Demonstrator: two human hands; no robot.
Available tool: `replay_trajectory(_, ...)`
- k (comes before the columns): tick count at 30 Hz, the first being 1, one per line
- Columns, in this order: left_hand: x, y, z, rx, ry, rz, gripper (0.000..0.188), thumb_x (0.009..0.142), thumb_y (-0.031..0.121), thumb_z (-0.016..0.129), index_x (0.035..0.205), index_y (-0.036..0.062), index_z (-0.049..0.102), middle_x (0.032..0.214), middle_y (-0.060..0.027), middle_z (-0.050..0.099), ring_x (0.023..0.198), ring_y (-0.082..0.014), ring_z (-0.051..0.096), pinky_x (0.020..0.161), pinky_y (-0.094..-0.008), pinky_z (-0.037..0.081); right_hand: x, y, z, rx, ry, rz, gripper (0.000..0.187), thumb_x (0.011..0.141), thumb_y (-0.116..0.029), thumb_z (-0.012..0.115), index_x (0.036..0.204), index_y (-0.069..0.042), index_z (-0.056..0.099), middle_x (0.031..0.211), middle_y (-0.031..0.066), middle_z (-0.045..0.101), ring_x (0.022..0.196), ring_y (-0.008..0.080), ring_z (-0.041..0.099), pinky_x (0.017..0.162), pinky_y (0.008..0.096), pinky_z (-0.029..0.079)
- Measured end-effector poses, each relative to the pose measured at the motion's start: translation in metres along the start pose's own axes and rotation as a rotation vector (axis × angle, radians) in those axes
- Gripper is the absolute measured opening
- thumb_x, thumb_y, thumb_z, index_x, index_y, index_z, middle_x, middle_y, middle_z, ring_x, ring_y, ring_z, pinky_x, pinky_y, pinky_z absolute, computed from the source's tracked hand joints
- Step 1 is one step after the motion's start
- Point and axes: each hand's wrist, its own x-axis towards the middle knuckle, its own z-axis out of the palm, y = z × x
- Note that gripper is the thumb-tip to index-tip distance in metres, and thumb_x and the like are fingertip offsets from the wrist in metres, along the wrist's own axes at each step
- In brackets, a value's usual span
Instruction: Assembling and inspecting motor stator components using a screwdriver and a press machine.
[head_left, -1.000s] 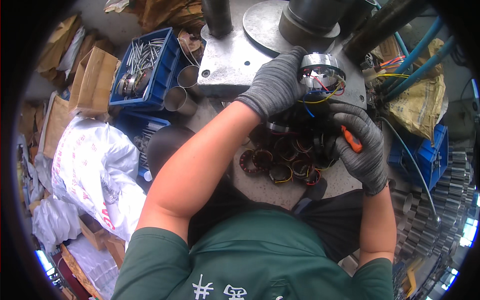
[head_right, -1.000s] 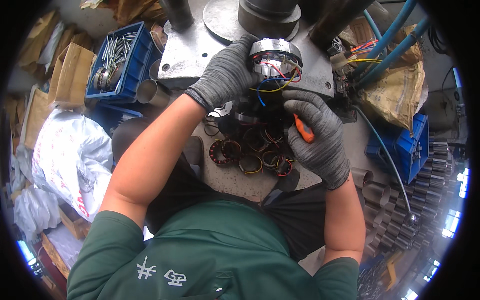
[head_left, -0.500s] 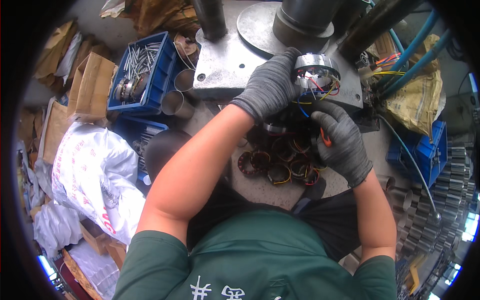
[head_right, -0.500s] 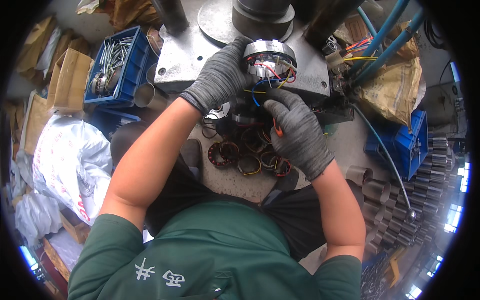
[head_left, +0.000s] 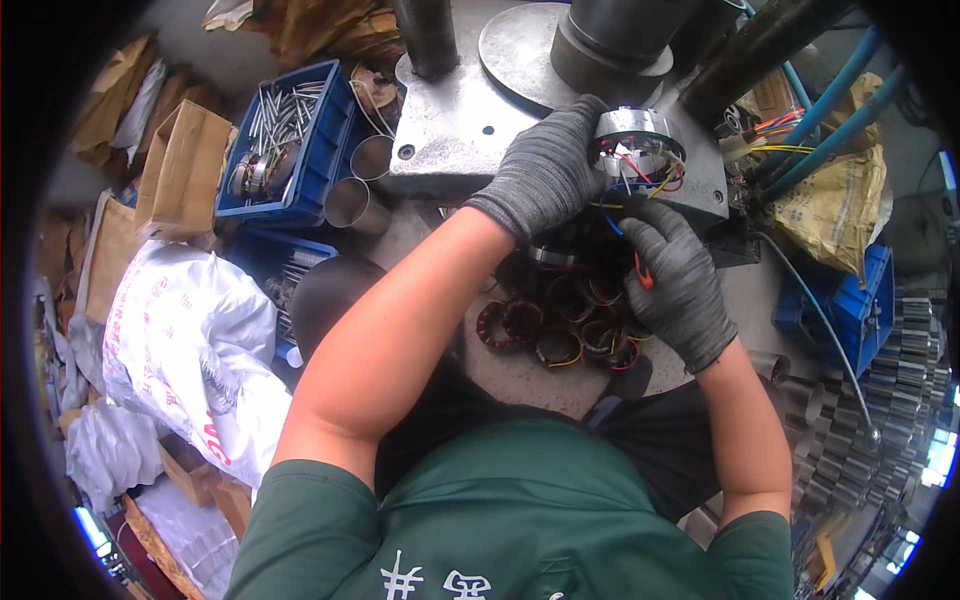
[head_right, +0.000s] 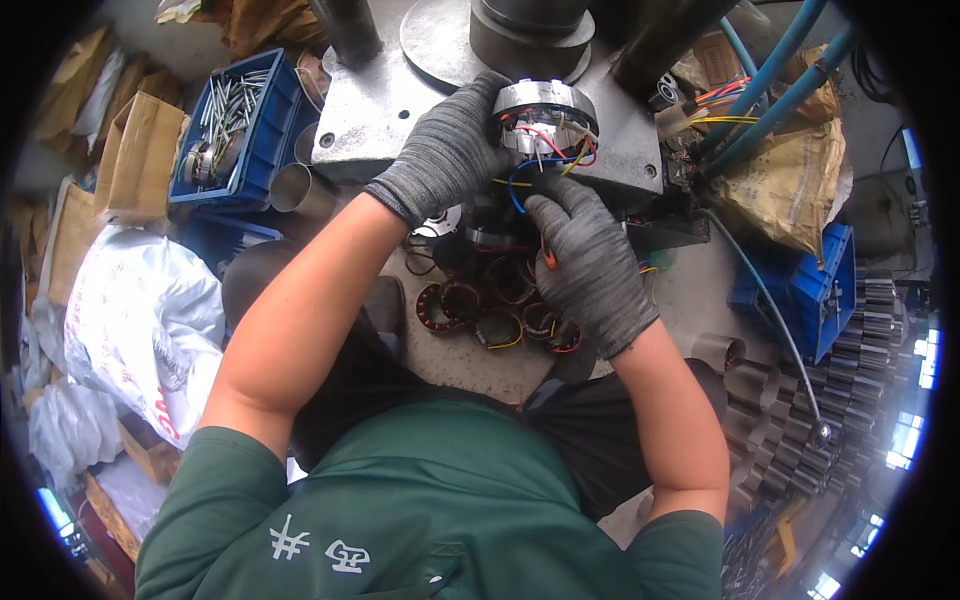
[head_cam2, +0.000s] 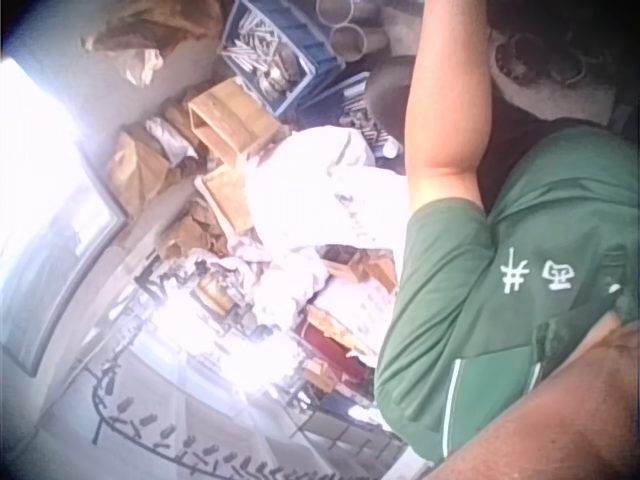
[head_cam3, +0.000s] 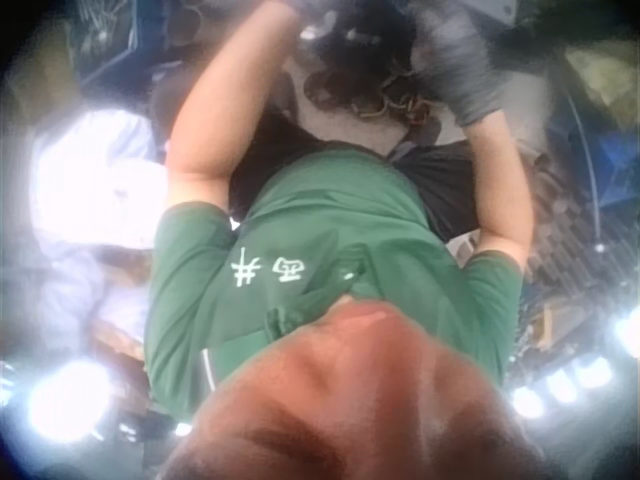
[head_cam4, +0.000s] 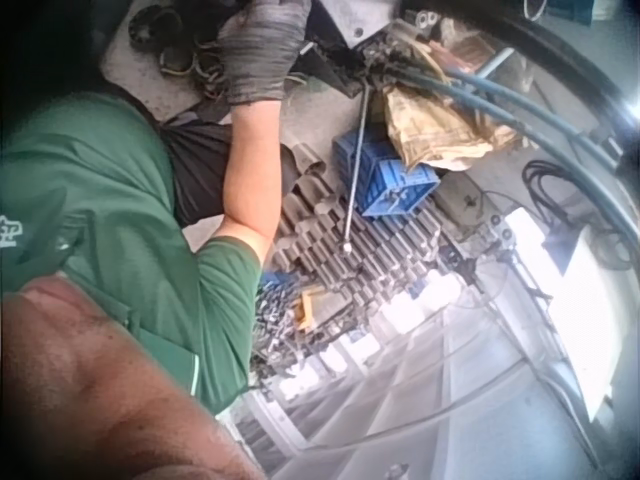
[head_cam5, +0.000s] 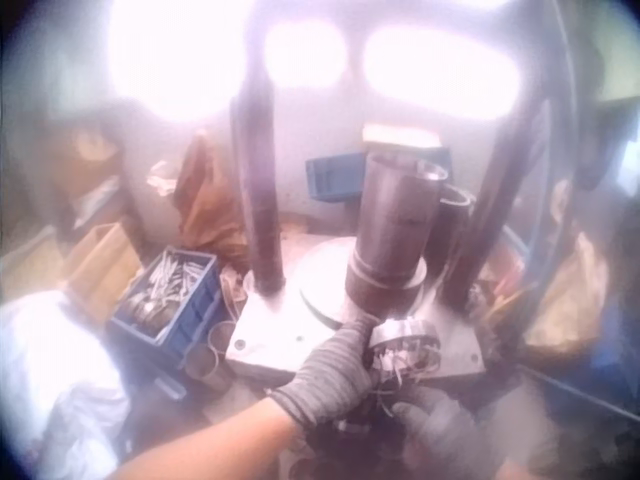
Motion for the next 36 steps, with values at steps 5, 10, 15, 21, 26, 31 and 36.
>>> replay_trajectory(5,-0.002,0.0,-0.002,-0.025,-0.008,-0.002,0.068,0.08,0.025,0.085,0.137,0.0075,0.054,0.115,-0.0218,0.073,0.111,-0.0377,0.071,0.098,-0.0459,0.057,-0.009,-0.004,0.0,-0.026,-0.015,0.033,0.051,0.07,0.004,0.072,0.121,0.001,0.067,0.132,0.0242,0.063,0.12,0.0419,0.063,0.104,0.0471,0.054)
replay_trajectory(10,0.001,0.003,-0.003,0.002,0.008,0.023,0.067,0.08,0.024,0.085,0.137,0.0077,0.055,0.114,-0.0216,0.073,0.11,-0.038,0.072,0.097,-0.0461,0.057,-0.005,0.0,-0.001,-0.018,0.0,0.021,0.05,0.07,0.005,0.072,0.12,0.001,0.068,0.131,0.024,0.063,0.121,0.0419,0.063,0.104,0.0467,0.054)
replay_trajectory(15,0.001,0.003,-0.005,-0.008,-0.021,0.011,0.068,0.079,0.024,0.085,0.137,0.0071,0.054,0.115,-0.0209,0.073,0.11,-0.0367,0.072,0.097,-0.046,0.057,-0.001,0.007,-0.001,0.043,0.011,0.013,0.05,0.07,0.006,0.071,0.12,0.001,0.068,0.13,0.0243,0.064,0.121,0.0421,0.063,0.104,0.0466,0.055)
replay_trajectory(21,-0.001,0.003,-0.003,0.012,-0.002,0.005,0.069,0.08,0.024,0.085,0.138,0.0078,0.053,0.115,-0.0205,0.073,0.11,-0.0365,0.072,0.097,-0.0462,0.058,-0.001,0.013,0.003,0.1,0.019,0.013,0.05,0.07,0.007,0.07,0.12,0.002,0.069,0.13,0.0244,0.065,0.12,0.0424,0.064,0.103,0.0462,0.055)
replay_trajectory(26,-0.001,0.005,-0.004,0.031,-0.031,-0.033,0.071,0.079,0.027,0.086,0.139,0.0074,0.052,0.115,-0.021,0.073,0.11,-0.0367,0.072,0.097,-0.0463,0.058,-0.007,0.004,-0.001,0.013,0.042,-0.021,0.045,0.073,0.007,0.067,0.118,0.004,0.069,0.127,0.0262,0.065,0.116,0.0448,0.066,0.101,0.0469,0.056)
replay_trajectory(31,0.0,0.008,-0.007,0.008,-0.053,-0.031,0.075,0.079,0.03,0.088,0.14,0.0077,0.051,0.116,-0.0219,0.073,0.112,-0.0369,0.072,0.098,-0.0464,0.057,0.01,0.02,0.008,0.091,0.02,0.036,0.046,0.074,0.006,0.066,0.12,0.001,0.069,0.13,0.0236,0.065,0.118,0.0432,0.065,0.103,0.0464,0.055)
replay_trajectory(36,-0.002,0.013,-0.01,0.039,-0.068,-0.054,0.077,0.079,0.031,0.088,0.141,0.0073,0.051,0.118,-0.0221,0.073,0.114,-0.0368,0.071,0.101,-0.0462,0.056,0.018,0.03,0.012,0.091,0.045,0.008,0.045,0.075,0.005,0.067,0.12,-0.002,0.069,0.13,0.022,0.065,0.119,0.0419,0.065,0.101,0.0459,0.056)
